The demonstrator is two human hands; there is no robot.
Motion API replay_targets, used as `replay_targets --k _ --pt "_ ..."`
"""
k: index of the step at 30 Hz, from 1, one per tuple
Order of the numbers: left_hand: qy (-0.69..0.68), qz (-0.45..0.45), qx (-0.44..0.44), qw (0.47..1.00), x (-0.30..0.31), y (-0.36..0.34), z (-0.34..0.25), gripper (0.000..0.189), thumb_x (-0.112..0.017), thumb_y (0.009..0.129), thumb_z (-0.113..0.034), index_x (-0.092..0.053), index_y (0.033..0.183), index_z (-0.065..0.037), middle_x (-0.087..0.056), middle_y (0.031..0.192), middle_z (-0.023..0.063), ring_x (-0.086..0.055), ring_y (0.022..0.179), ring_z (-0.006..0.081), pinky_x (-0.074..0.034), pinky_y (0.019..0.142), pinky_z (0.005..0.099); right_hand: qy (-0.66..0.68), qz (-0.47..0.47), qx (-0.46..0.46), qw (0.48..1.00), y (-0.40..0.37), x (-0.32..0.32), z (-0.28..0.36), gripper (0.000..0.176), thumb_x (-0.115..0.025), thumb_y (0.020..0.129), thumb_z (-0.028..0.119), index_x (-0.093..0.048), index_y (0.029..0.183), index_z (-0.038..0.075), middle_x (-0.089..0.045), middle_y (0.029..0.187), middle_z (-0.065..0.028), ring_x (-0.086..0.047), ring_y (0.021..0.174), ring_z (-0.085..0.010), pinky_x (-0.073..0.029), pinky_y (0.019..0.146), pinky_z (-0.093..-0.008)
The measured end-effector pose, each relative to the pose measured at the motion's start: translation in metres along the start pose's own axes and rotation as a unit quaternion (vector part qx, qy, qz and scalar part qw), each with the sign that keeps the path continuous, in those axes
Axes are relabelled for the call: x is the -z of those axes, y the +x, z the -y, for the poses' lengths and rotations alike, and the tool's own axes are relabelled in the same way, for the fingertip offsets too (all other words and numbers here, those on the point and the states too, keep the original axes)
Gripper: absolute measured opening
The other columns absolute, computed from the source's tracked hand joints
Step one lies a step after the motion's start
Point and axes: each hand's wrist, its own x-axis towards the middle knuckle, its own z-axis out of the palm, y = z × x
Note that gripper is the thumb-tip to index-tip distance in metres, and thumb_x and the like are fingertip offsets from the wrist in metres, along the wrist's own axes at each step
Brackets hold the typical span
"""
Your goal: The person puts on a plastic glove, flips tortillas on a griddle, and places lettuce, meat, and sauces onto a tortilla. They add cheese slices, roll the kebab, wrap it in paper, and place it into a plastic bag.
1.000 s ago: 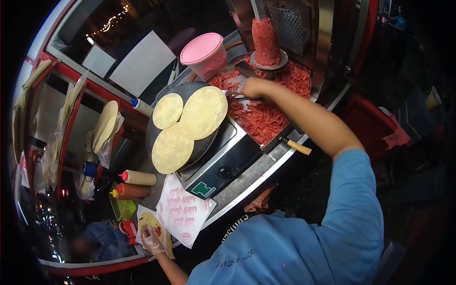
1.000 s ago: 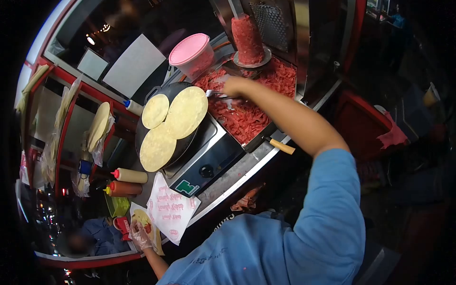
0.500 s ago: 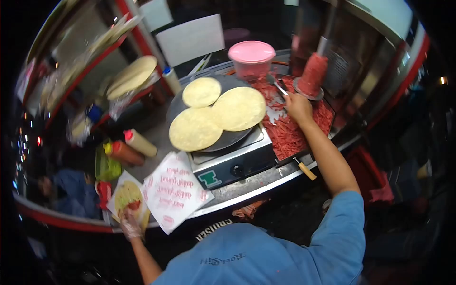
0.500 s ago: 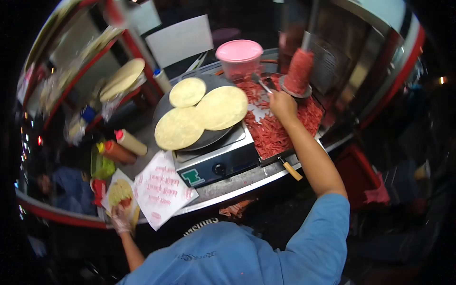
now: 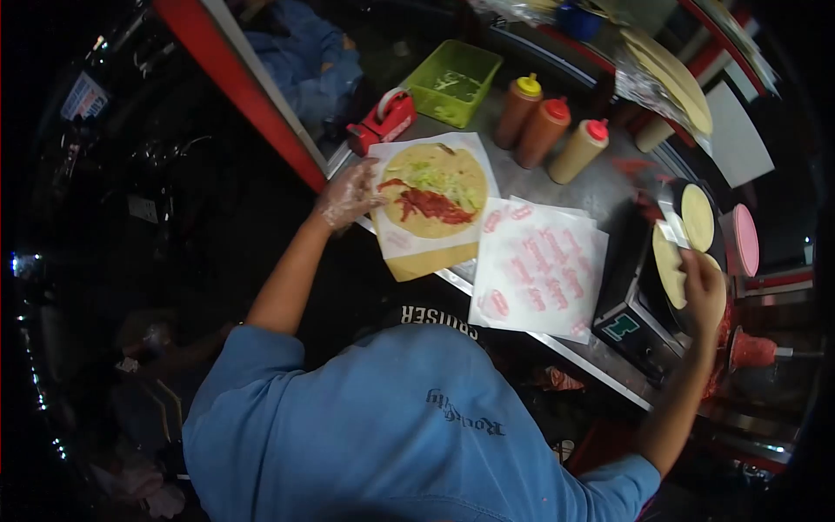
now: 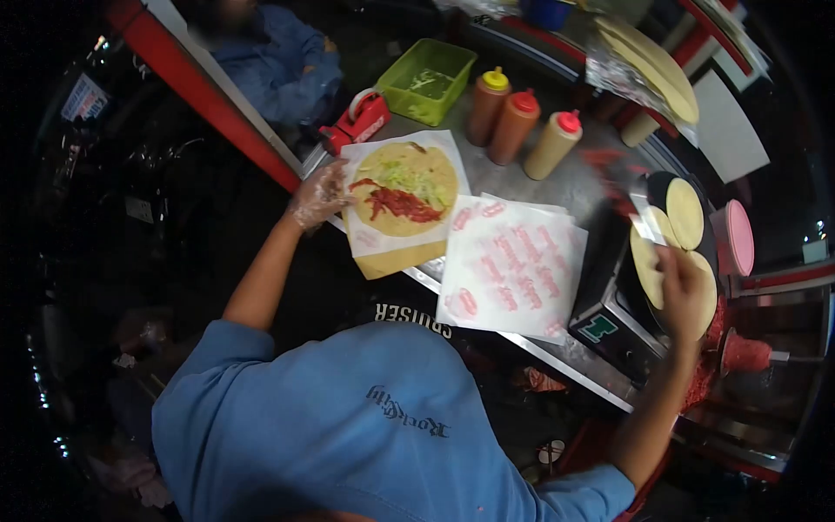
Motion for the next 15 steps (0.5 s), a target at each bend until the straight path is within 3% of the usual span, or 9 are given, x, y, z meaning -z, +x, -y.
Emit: replay_targets --k 1,2,4,6,8,9,10,13,15 --pt "0.028 0.006 -0.016 0.999 -0.001 0.005 -0.002 0.090 -0.091 0.075 -0.037 -0.047 0.148 -0.010 -0.061 0.124 0.0107 -0.062 0.113 0.0231 -0.053 0.097 0.0381 0.053 0.081 0.019 0.995 0.009 -0.052 0.010 0.031 -0.066 0.101 0.027 -0.074 0.110 -0.002 -0.066 0.080 -0.0012 -0.056 0.071 -0.0092 -0.044 0.063 -0.0279" --pt "0.055 0.012 -0.033 0.998 -0.005 0.011 -0.002 0.092 -0.090 0.074 -0.043 -0.046 0.148 -0.012 -0.059 0.133 0.0146 -0.062 0.120 0.0285 -0.052 0.102 0.0416 0.038 0.076 0.111 0.990 0.012 -0.108 0.035 0.030 -0.067 0.099 0.025 -0.074 0.114 0.000 -0.073 0.089 -0.0122 -0.067 0.078 -0.0225 -0.051 0.071 -0.0356" --pt "0.017 0.014 -0.045 0.999 -0.013 0.020 -0.003 0.095 -0.092 0.071 -0.043 -0.047 0.149 -0.013 -0.059 0.132 0.0134 -0.062 0.118 0.0283 -0.052 0.102 0.0405 -0.034 0.154 0.216 0.964 0.017 -0.192 0.103 0.027 -0.067 0.096 0.022 -0.074 0.116 0.006 -0.071 0.099 -0.0195 -0.068 0.088 -0.0387 -0.053 0.077 -0.0431" --pt "-0.019 0.016 -0.058 0.998 -0.018 0.025 -0.002 0.098 -0.093 0.069 -0.044 -0.047 0.150 -0.015 -0.058 0.131 0.0122 -0.062 0.117 0.0282 -0.051 0.102 0.0393 -0.031 0.171 0.305 0.936 0.018 -0.270 0.121 0.028 -0.067 0.095 0.025 -0.074 0.117 0.008 -0.067 0.088 -0.0145 -0.067 0.077 -0.0354 -0.053 0.070 -0.0434" --pt "0.105 -0.001 -0.083 0.991 -0.020 0.028 0.002 0.095 -0.091 0.068 -0.050 -0.050 0.147 -0.018 -0.056 0.137 0.0125 -0.062 0.117 0.0301 -0.050 0.105 0.0388 -0.037 0.203 0.310 0.928 0.018 -0.281 0.137 0.029 -0.070 0.093 0.024 -0.074 0.117 0.008 -0.067 0.086 -0.0129 -0.067 0.074 -0.0335 -0.053 0.067 -0.0416" --pt "0.078 -0.044 -0.108 0.990 -0.023 0.027 0.004 0.067 -0.085 0.077 -0.047 -0.062 0.131 -0.015 -0.063 0.123 0.0113 -0.064 0.109 0.0293 -0.052 0.099 0.0386 -0.035 0.206 0.307 0.929 0.020 -0.272 0.134 0.029 -0.072 0.091 0.022 -0.074 0.117 0.009 -0.067 0.086 -0.0127 -0.066 0.072 -0.0335 -0.054 0.066 -0.0417" --pt "0.065 -0.044 -0.101 0.992 -0.022 0.033 0.019 0.067 -0.085 0.077 -0.047 -0.062 0.131 -0.015 -0.063 0.123 0.0113 -0.064 0.109 0.0293 -0.052 0.099 0.0386 -0.039 0.215 0.304 0.927 0.022 -0.264 0.135 0.029 -0.073 0.090 0.021 -0.074 0.117 0.009 -0.067 0.085 -0.0125 -0.066 0.071 -0.0335 -0.054 0.066 -0.0418" --pt "0.004 0.023 -0.271 0.962 -0.019 0.054 0.024 0.022 -0.071 0.093 -0.029 -0.072 0.097 -0.008 -0.066 0.092 0.0079 -0.064 0.092 0.0277 -0.051 0.085 0.0409 -0.071 0.236 0.315 0.917 0.035 -0.230 0.130 0.027 -0.075 0.089 0.018 -0.075 0.114 0.009 -0.067 0.084 -0.0119 -0.066 0.070 -0.0331 -0.053 0.063 -0.0420" --pt "-0.028 0.018 -0.285 0.958 -0.013 0.062 0.022 0.022 -0.071 0.092 -0.029 -0.072 0.097 -0.008 -0.066 0.093 0.0081 -0.064 0.092 0.0276 -0.052 0.085 0.0403 -0.110 0.250 0.321 0.907 0.043 -0.211 0.140 0.026 -0.074 0.089 0.017 -0.075 0.114 0.009 -0.067 0.083 -0.0115 -0.066 0.070 -0.0332 -0.053 0.063 -0.0422"
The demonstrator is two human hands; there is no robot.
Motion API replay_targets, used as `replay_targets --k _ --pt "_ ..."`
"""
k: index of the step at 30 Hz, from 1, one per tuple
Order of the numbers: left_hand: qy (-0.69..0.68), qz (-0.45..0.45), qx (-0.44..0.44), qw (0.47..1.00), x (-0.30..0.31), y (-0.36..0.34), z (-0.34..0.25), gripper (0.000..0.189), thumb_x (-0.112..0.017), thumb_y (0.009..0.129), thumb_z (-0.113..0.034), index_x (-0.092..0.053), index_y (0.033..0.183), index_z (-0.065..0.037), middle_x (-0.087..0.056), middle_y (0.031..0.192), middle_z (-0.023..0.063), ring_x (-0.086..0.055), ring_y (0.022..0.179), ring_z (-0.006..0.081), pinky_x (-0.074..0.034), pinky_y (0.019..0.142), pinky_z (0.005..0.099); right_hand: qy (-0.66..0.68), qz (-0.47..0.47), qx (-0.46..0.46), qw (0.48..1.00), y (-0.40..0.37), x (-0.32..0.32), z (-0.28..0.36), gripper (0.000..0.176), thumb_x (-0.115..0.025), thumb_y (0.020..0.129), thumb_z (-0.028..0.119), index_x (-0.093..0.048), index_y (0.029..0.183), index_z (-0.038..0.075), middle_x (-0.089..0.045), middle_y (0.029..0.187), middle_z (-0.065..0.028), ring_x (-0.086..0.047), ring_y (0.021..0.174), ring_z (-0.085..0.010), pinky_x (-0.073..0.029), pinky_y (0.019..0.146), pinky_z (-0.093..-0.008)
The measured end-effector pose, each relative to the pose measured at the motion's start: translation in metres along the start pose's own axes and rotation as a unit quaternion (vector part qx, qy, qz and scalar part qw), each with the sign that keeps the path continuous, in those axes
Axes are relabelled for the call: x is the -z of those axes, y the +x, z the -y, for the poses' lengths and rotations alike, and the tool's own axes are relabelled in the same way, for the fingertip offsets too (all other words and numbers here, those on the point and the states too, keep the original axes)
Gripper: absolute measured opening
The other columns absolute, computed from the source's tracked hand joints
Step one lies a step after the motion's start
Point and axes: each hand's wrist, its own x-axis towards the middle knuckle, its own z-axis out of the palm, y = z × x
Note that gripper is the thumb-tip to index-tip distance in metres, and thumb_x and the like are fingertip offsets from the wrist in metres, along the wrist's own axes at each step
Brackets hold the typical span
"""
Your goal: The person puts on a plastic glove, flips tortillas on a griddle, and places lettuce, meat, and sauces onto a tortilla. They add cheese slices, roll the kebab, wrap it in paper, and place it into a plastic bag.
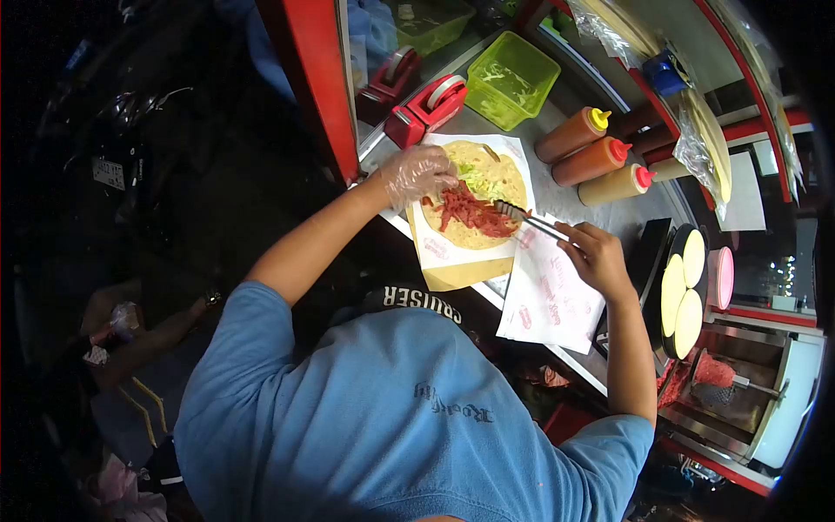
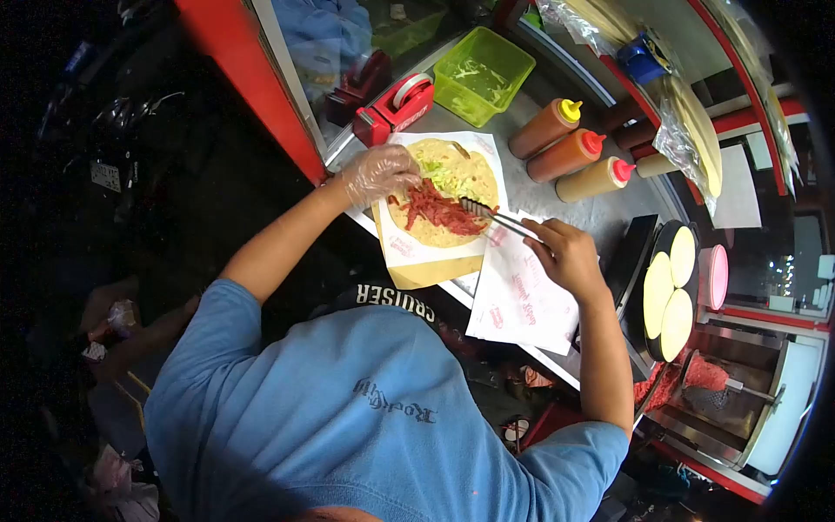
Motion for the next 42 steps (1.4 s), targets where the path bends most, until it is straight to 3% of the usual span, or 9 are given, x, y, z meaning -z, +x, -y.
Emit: replay_targets --k 7,11,13,14,21,25,31,35,42 --pt "0.117 0.001 -0.134 0.984 0.020 0.051 -0.032 0.023 -0.065 0.098 -0.030 -0.072 0.102 -0.008 -0.068 0.099 0.0095 -0.065 0.099 0.0284 -0.052 0.089 0.0394 -0.148 0.062 0.064 0.985 0.020 0.055 0.018 0.027 -0.076 0.085 0.017 -0.075 0.110 0.008 -0.065 0.082 -0.0108 -0.066 0.071 -0.0324 -0.053 0.064 -0.0430" --pt "0.077 0.199 0.013 0.977 0.012 0.061 -0.054 0.028 -0.063 0.099 -0.029 -0.071 0.116 -0.008 -0.070 0.107 0.0110 -0.065 0.104 0.0314 -0.052 0.094 0.0396 -0.231 0.130 0.064 0.962 0.034 0.086 0.045 0.021 -0.072 0.088 0.025 -0.073 0.099 0.007 -0.067 0.086 -0.0102 -0.068 0.080 -0.0310 -0.054 0.070 -0.0439" --pt "0.010 -0.010 -0.016 1.000 0.008 0.059 -0.046 0.029 -0.064 0.099 -0.030 -0.071 0.115 -0.007 -0.071 0.108 0.0122 -0.066 0.106 0.0312 -0.051 0.096 0.0394 -0.231 0.113 0.069 0.964 0.029 0.096 0.054 0.021 -0.071 0.089 0.025 -0.072 0.098 0.006 -0.067 0.086 -0.0102 -0.069 0.080 -0.0310 -0.054 0.070 -0.0444" --pt "0.012 -0.034 0.004 0.999 0.018 0.053 -0.055 0.027 -0.063 0.099 -0.032 -0.072 0.108 -0.008 -0.071 0.106 0.0102 -0.067 0.102 0.0300 -0.052 0.091 0.0403 -0.227 0.108 0.066 0.966 0.024 0.093 0.054 0.021 -0.071 0.089 0.025 -0.072 0.098 0.006 -0.067 0.086 -0.0102 -0.069 0.080 -0.0310 -0.054 0.070 -0.0444" --pt "0.097 -0.014 -0.029 0.995 -0.029 -0.004 -0.029 0.023 -0.072 0.090 -0.030 -0.072 0.103 -0.011 -0.069 0.098 0.0106 -0.067 0.098 0.0328 -0.054 0.087 0.0420 -0.196 0.075 0.022 0.977 -0.011 0.029 0.032 0.035 -0.071 0.090 0.025 -0.069 0.118 0.005 -0.066 0.090 -0.0118 -0.068 0.081 -0.0328 -0.055 0.070 -0.0446" --pt "0.149 -0.014 0.011 0.989 -0.034 -0.013 -0.032 0.021 -0.079 0.084 -0.029 -0.074 0.095 -0.012 -0.067 0.091 0.0084 -0.067 0.091 0.0299 -0.054 0.081 0.0423 -0.179 0.041 -0.008 0.983 -0.021 0.030 0.036 0.025 -0.071 0.089 0.022 -0.068 0.106 0.003 -0.067 0.090 -0.0121 -0.069 0.086 -0.0308 -0.056 0.073 -0.0442" --pt "0.205 0.009 0.066 0.977 -0.039 -0.004 -0.051 0.025 -0.072 0.090 -0.037 -0.077 0.096 -0.013 -0.069 0.091 0.0095 -0.067 0.093 0.0301 -0.053 0.082 0.0432 -0.318 0.033 0.089 0.943 0.007 0.029 0.058 0.014 -0.068 0.085 0.012 -0.072 0.095 0.004 -0.068 0.092 -0.0097 -0.069 0.091 -0.0251 -0.055 0.074 -0.0379" --pt "0.240 0.048 0.102 0.964 -0.038 0.006 -0.059 0.027 -0.070 0.091 -0.039 -0.078 0.097 -0.013 -0.070 0.092 0.0102 -0.068 0.095 0.0297 -0.053 0.084 0.0440 -0.354 0.073 0.046 0.931 0.003 0.045 0.071 0.011 -0.067 0.083 0.010 -0.071 0.090 0.005 -0.068 0.092 -0.0102 -0.069 0.091 -0.0243 -0.054 0.074 -0.0366" --pt "0.339 0.131 0.116 0.924 -0.056 0.018 -0.056 0.024 -0.069 0.087 -0.034 -0.076 0.090 -0.011 -0.073 0.093 0.0119 -0.069 0.092 0.0317 -0.055 0.085 0.0436 -0.058 -0.039 -0.233 0.970 -0.063 0.000 0.027 0.038 -0.074 0.090 0.029 -0.070 0.121 0.008 -0.070 0.095 -0.0172 -0.071 0.083 -0.0351 -0.056 0.073 -0.0453"
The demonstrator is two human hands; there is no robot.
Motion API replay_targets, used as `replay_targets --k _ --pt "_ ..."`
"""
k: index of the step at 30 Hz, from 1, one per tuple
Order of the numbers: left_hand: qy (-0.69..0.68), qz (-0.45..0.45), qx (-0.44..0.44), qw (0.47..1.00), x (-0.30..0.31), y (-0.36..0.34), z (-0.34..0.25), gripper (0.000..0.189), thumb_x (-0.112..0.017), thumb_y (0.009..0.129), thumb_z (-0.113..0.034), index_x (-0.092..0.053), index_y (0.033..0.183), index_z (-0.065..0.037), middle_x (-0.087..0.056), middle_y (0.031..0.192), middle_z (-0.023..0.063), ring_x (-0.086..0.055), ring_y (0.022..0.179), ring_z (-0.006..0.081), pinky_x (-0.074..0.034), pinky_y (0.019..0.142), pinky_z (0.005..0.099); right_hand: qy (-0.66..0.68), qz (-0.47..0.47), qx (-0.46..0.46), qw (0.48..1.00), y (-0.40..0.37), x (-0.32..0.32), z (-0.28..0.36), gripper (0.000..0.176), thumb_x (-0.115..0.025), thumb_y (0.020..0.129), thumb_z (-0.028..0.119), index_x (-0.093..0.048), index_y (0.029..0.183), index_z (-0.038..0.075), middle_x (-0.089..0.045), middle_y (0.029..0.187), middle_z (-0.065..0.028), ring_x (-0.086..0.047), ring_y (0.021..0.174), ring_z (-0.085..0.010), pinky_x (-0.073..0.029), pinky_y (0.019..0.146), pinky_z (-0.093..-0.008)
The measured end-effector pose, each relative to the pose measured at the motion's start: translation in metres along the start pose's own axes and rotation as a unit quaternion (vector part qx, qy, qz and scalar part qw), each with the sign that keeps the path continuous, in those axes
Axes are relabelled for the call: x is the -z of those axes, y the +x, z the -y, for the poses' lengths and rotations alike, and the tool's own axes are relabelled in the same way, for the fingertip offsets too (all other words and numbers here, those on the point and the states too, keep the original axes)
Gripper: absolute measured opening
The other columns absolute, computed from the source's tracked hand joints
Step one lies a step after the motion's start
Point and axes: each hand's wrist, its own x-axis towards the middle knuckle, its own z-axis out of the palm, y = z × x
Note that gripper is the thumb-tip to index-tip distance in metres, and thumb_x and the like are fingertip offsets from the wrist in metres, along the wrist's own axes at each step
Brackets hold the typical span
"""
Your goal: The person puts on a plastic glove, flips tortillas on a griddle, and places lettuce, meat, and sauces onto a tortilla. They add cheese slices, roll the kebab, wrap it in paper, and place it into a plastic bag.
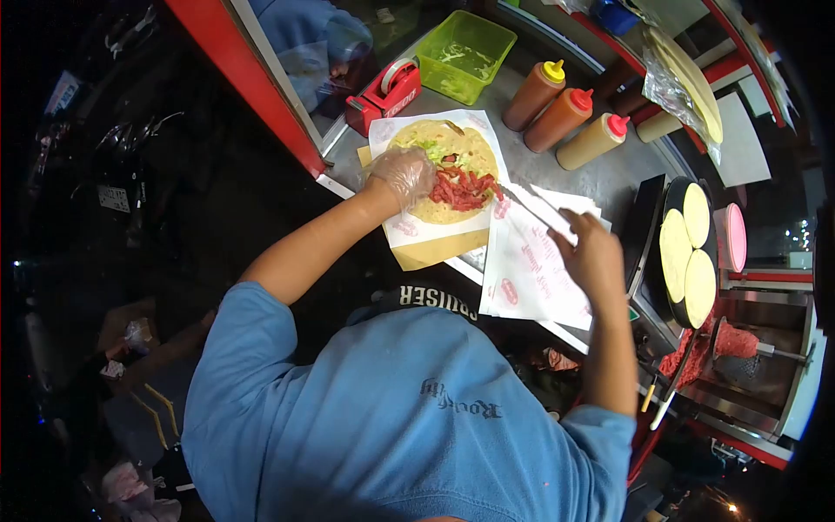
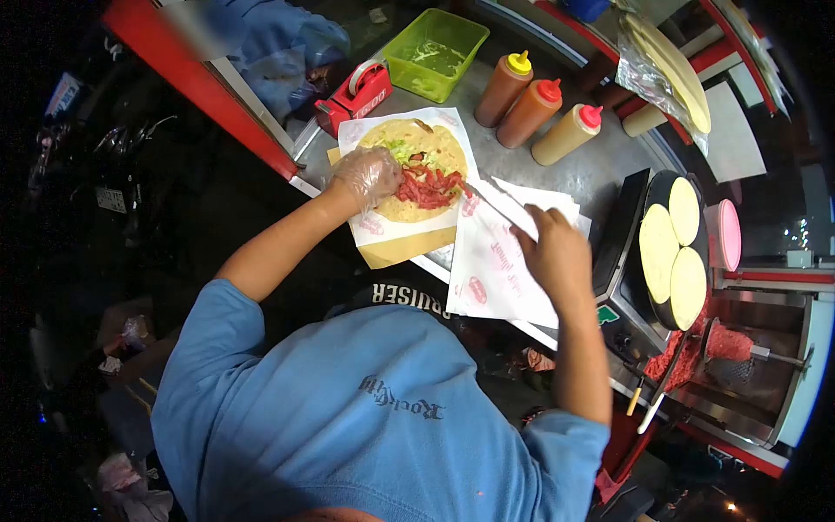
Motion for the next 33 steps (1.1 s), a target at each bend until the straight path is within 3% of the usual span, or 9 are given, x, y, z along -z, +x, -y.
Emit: replay_targets --k 2,6,10,13,21,24,28,30,33 --pt "0.033 -0.009 -0.009 0.999 -0.006 0.000 0.004 0.024 -0.069 0.086 -0.033 -0.075 0.087 -0.010 -0.073 0.094 0.0125 -0.070 0.090 0.0323 -0.055 0.084 0.0432 0.132 -0.009 -0.009 0.991 -0.013 -0.045 -0.020 0.037 -0.076 0.089 0.025 -0.071 0.121 0.006 -0.070 0.093 -0.0165 -0.069 0.076 -0.0318 -0.054 0.069 -0.0416" --pt "-0.193 -0.042 0.049 0.979 0.019 -0.011 0.003 0.016 -0.071 0.084 -0.024 -0.071 0.084 -0.007 -0.073 0.090 0.0121 -0.070 0.086 0.0308 -0.056 0.080 0.0403 0.307 -0.099 -0.058 0.945 -0.038 -0.081 -0.012 0.033 -0.078 0.089 0.019 -0.074 0.118 0.004 -0.068 0.083 -0.0138 -0.062 0.068 -0.0213 -0.048 0.063 -0.0320" --pt "-0.375 -0.102 0.064 0.919 0.002 -0.012 0.041 0.014 -0.075 0.089 -0.018 -0.072 0.089 -0.005 -0.071 0.086 0.0091 -0.068 0.078 0.0221 -0.055 0.075 0.0344 0.264 -0.035 -0.086 0.960 -0.036 -0.082 0.014 0.031 -0.077 0.090 0.014 -0.073 0.118 0.002 -0.070 0.089 -0.0130 -0.064 0.072 -0.0207 -0.050 0.065 -0.0329" --pt "-0.461 -0.130 0.160 0.863 0.006 -0.031 0.045 0.012 -0.074 0.089 -0.020 -0.073 0.093 -0.008 -0.072 0.088 0.0116 -0.070 0.080 0.0290 -0.055 0.074 0.0373 0.327 -0.162 -0.032 0.931 -0.023 -0.099 0.030 0.028 -0.076 0.090 0.013 -0.073 0.116 0.004 -0.069 0.086 -0.0132 -0.065 0.069 -0.0220 -0.052 0.065 -0.0349" --pt "-0.173 -0.134 -0.054 0.974 -0.006 -0.023 0.012 0.027 -0.067 0.094 -0.033 -0.076 0.099 -0.009 -0.073 0.098 0.0134 -0.068 0.094 0.0321 -0.054 0.086 0.0423 0.250 -0.075 -0.079 0.962 -0.011 -0.120 0.066 0.028 -0.069 0.095 0.021 -0.072 0.118 0.004 -0.068 0.086 -0.0160 -0.066 0.072 -0.0314 -0.052 0.066 -0.0391" --pt "-0.213 -0.011 0.053 0.976 0.006 -0.016 0.007 0.031 -0.065 0.094 -0.037 -0.078 0.097 -0.009 -0.073 0.100 0.0142 -0.069 0.094 0.0321 -0.054 0.086 0.0418 0.266 -0.094 -0.076 0.956 -0.018 -0.121 0.072 0.028 -0.069 0.096 0.019 -0.071 0.119 0.003 -0.066 0.084 -0.0159 -0.064 0.071 -0.0308 -0.052 0.067 -0.0386" --pt "-0.210 -0.006 0.046 0.977 0.020 -0.007 0.003 0.032 -0.065 0.093 -0.039 -0.079 0.094 -0.010 -0.073 0.100 0.0154 -0.070 0.092 0.0332 -0.054 0.084 0.0421 0.294 -0.206 -0.080 0.930 -0.030 -0.127 0.063 0.030 -0.072 0.095 0.016 -0.070 0.120 0.002 -0.065 0.084 -0.0152 -0.061 0.067 -0.0264 -0.050 0.064 -0.0355" --pt "-0.126 0.099 0.042 0.986 0.037 0.001 -0.004 0.031 -0.063 0.093 -0.038 -0.079 0.092 -0.011 -0.073 0.099 0.0172 -0.070 0.089 0.0357 -0.055 0.082 0.0447 0.269 -0.207 -0.129 0.932 -0.035 -0.127 0.055 0.032 -0.073 0.094 0.016 -0.069 0.123 0.002 -0.065 0.086 -0.0128 -0.062 0.066 -0.0230 -0.050 0.062 -0.0338" --pt "-0.016 0.095 0.053 0.994 0.021 0.018 -0.008 0.031 -0.059 0.093 -0.033 -0.079 0.094 -0.010 -0.074 0.102 0.0193 -0.072 0.092 0.0368 -0.056 0.082 0.0468 0.251 -0.187 -0.087 0.946 -0.038 -0.128 0.054 0.033 -0.074 0.093 0.017 -0.068 0.123 0.002 -0.065 0.085 -0.0116 -0.061 0.064 -0.0221 -0.050 0.060 -0.0341"
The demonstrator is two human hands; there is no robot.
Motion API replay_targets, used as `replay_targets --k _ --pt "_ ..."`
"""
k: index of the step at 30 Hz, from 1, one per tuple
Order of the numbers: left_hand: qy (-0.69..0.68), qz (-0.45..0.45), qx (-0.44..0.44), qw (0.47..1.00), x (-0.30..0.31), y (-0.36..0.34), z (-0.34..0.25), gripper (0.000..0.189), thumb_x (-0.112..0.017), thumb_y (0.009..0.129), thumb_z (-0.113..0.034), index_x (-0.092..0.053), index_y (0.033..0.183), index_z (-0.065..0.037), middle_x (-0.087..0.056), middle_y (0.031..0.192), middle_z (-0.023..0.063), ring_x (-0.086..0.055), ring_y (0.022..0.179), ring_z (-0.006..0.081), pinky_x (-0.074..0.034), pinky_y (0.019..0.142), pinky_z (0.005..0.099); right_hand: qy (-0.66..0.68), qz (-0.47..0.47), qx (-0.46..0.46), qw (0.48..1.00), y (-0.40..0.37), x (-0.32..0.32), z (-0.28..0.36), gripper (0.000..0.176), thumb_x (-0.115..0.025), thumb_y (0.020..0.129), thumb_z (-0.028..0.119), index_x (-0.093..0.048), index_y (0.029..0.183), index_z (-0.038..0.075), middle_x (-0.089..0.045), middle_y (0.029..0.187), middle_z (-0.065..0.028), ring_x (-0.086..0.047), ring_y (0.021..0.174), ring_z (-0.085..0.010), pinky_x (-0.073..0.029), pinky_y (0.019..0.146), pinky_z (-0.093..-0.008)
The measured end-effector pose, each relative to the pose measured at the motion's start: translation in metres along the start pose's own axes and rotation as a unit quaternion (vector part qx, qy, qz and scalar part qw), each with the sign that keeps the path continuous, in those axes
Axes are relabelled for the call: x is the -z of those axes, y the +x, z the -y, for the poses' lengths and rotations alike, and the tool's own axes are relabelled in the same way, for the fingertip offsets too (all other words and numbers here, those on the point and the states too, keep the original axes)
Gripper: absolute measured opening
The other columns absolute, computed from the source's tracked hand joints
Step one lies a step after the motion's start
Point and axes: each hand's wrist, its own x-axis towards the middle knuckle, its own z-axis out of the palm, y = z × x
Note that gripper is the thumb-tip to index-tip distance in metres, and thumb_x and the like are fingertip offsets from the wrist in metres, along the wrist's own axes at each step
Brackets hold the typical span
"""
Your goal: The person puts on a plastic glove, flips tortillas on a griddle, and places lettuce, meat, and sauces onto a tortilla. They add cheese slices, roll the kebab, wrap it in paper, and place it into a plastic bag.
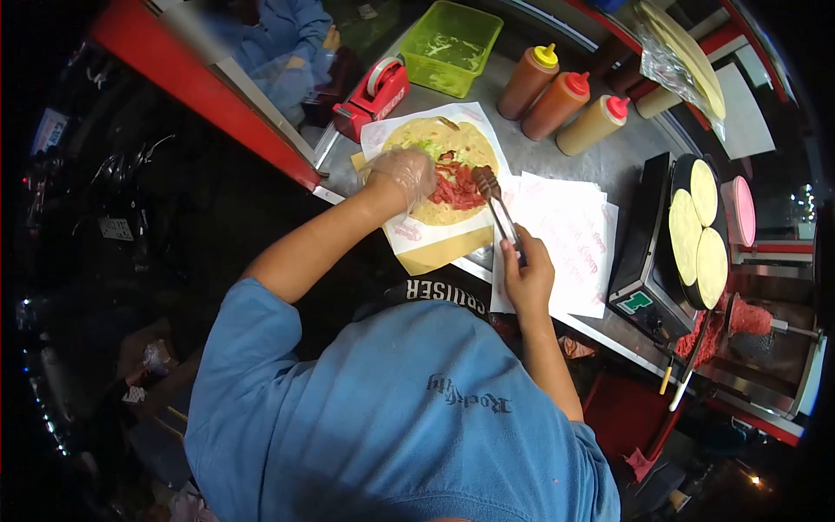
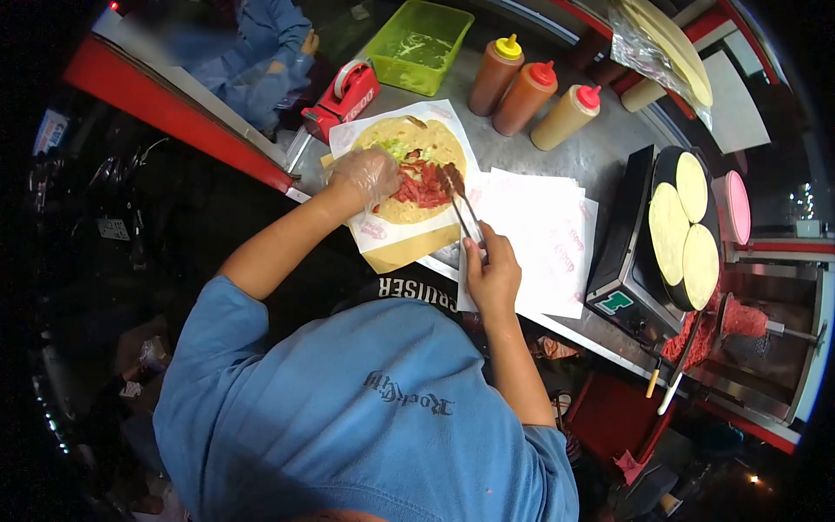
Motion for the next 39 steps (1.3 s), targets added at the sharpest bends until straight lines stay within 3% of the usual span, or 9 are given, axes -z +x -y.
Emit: replay_targets --k 12,22,26,28,30,32,34,36,39 --pt "0.120 0.172 0.023 0.977 0.031 0.023 -0.036 0.027 -0.064 0.089 -0.022 -0.078 0.104 -0.004 -0.075 0.107 0.0211 -0.074 0.101 0.0374 -0.060 0.083 0.0471 0.047 -0.057 -0.026 0.997 -0.018 -0.008 -0.006 0.034 -0.073 0.093 0.017 -0.068 0.124 0.003 -0.066 0.089 -0.0143 -0.065 0.070 -0.0246 -0.052 0.063 -0.0353" --pt "0.096 0.137 0.054 0.984 0.038 0.024 -0.029 0.028 -0.059 0.092 -0.021 -0.078 0.101 -0.002 -0.076 0.104 0.0204 -0.074 0.099 0.0362 -0.058 0.084 0.0439 0.084 -0.063 -0.042 0.994 -0.005 -0.004 -0.014 0.034 -0.073 0.094 0.021 -0.069 0.123 0.002 -0.065 0.085 -0.0141 -0.057 0.064 -0.0233 -0.049 0.062 -0.0348" --pt "0.075 0.068 -0.175 0.979 0.007 0.026 0.057 0.029 -0.062 0.094 -0.028 -0.074 0.091 -0.002 -0.074 0.087 0.0141 -0.069 0.076 0.0309 -0.053 0.072 0.0438 0.077 -0.036 -0.034 0.996 0.001 -0.004 -0.007 0.035 -0.073 0.094 0.022 -0.070 0.122 0.003 -0.065 0.085 -0.0132 -0.057 0.061 -0.0226 -0.048 0.060 -0.0350" --pt "-0.525 -0.082 -0.013 0.847 0.002 -0.010 0.064 0.026 -0.062 0.097 -0.029 -0.070 0.096 -0.004 -0.068 0.080 0.0046 -0.062 0.070 0.0186 -0.049 0.065 0.0325 0.082 -0.012 -0.016 0.996 0.001 -0.007 -0.001 0.034 -0.073 0.094 0.022 -0.069 0.123 0.004 -0.065 0.085 -0.0118 -0.057 0.060 -0.0217 -0.049 0.060 -0.0349" --pt "-0.761 -0.031 0.026 0.648 0.004 -0.045 0.081 0.023 -0.061 0.100 -0.028 -0.067 0.100 -0.006 -0.062 0.079 -0.0011 -0.056 0.072 0.0102 -0.044 0.064 0.0229 0.077 0.011 -0.006 0.997 0.004 -0.008 0.007 0.034 -0.073 0.093 0.022 -0.069 0.123 0.005 -0.065 0.086 -0.0111 -0.058 0.060 -0.0211 -0.049 0.059 -0.0349" --pt "-0.796 0.025 -0.083 0.600 0.002 -0.090 0.092 0.027 -0.066 0.098 -0.031 -0.066 0.095 -0.004 -0.064 0.080 0.0004 -0.060 0.076 0.0097 -0.044 0.064 0.0202 0.069 0.030 0.007 0.997 0.012 -0.009 0.013 0.035 -0.073 0.093 0.022 -0.069 0.124 0.006 -0.065 0.086 -0.0105 -0.058 0.059 -0.0205 -0.050 0.059 -0.0349" --pt "-0.659 0.153 -0.077 0.733 0.001 -0.130 0.093 0.030 -0.067 0.097 -0.033 -0.067 0.093 -0.003 -0.067 0.081 0.0054 -0.065 0.080 0.0148 -0.050 0.068 0.0263 0.060 0.049 0.011 0.997 0.019 -0.007 0.013 0.036 -0.074 0.093 0.022 -0.068 0.125 0.007 -0.065 0.087 -0.0098 -0.060 0.059 -0.0201 -0.051 0.058 -0.0348" --pt "-0.049 0.197 -0.059 0.977 0.016 -0.155 0.062 0.031 -0.067 0.096 -0.033 -0.069 0.094 -0.002 -0.069 0.085 0.0119 -0.068 0.083 0.0246 -0.055 0.073 0.0354 0.051 0.060 0.014 0.997 0.025 -0.006 0.012 0.036 -0.075 0.092 0.022 -0.068 0.125 0.008 -0.065 0.088 -0.0097 -0.061 0.059 -0.0210 -0.051 0.058 -0.0355" --pt "-0.220 0.068 -0.036 0.972 0.009 -0.142 0.053 0.025 -0.066 0.096 -0.028 -0.070 0.097 -0.004 -0.069 0.094 0.0163 -0.068 0.091 0.0345 -0.055 0.083 0.0452 0.015 0.104 0.058 0.993 0.029 -0.007 0.006 0.033 -0.072 0.093 0.018 -0.068 0.124 0.007 -0.066 0.089 -0.0100 -0.062 0.060 -0.0190 -0.050 0.058 -0.0348"
